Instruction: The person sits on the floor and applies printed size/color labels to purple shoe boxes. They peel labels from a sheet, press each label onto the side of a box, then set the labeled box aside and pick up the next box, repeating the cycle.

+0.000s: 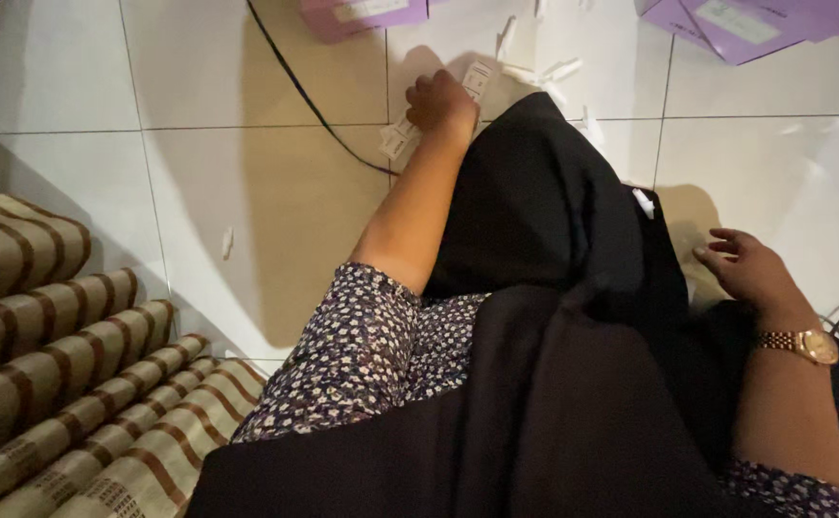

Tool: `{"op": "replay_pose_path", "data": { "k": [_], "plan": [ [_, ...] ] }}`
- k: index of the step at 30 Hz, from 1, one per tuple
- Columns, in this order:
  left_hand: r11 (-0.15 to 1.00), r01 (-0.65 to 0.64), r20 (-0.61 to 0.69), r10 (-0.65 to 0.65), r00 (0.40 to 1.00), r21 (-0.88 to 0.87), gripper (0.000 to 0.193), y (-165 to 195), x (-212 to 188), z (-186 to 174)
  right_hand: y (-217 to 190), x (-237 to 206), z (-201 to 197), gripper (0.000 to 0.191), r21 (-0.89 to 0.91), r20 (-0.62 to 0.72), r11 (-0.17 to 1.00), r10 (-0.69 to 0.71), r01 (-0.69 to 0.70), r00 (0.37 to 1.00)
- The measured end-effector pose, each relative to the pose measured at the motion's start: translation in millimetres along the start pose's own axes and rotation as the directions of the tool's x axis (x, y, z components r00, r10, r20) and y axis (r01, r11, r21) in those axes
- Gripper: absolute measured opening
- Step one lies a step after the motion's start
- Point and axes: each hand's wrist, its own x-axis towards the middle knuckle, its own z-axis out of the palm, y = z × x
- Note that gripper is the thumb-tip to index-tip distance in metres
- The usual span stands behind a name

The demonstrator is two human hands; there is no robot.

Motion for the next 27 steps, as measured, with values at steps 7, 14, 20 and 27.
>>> {"op": "replay_pose_path", "data": {
  "k": [7,14,20,27],
  "plan": [
    [0.961,-0.272,-0.066,0.268,0.961,-0.048,0.03,-6.9,6.9,7.4,-14.1,-8.9,3.7,0.061,-0.025,-0.012,1.0,-0.007,0.007,1.0],
    [0.609,-0.315,0.085,0.536,0.84,-0.728,0.053,-77.0,41.1,-59.2,-11.2,-21.0,7.6,0.06,0.049,-0.015,0.999,0.016,-0.016,1.0],
    [0.857,-0.42,0.3,0.502,0.811,-0.297,0.078,-109.6,4.3,-23.6,-15.4,-19.3,11.4,0.061,-0.037,-0.045,0.999,0.003,-0.005,0.999],
    [0.875,-0.457,-0.031,0.458,0.888,-0.158,0.101,-111.1,-26.3,3.9,-12.3,-30.5,14.9,0.061,-0.045,-0.063,0.998,0.044,-0.047,0.997]
  ]
}}
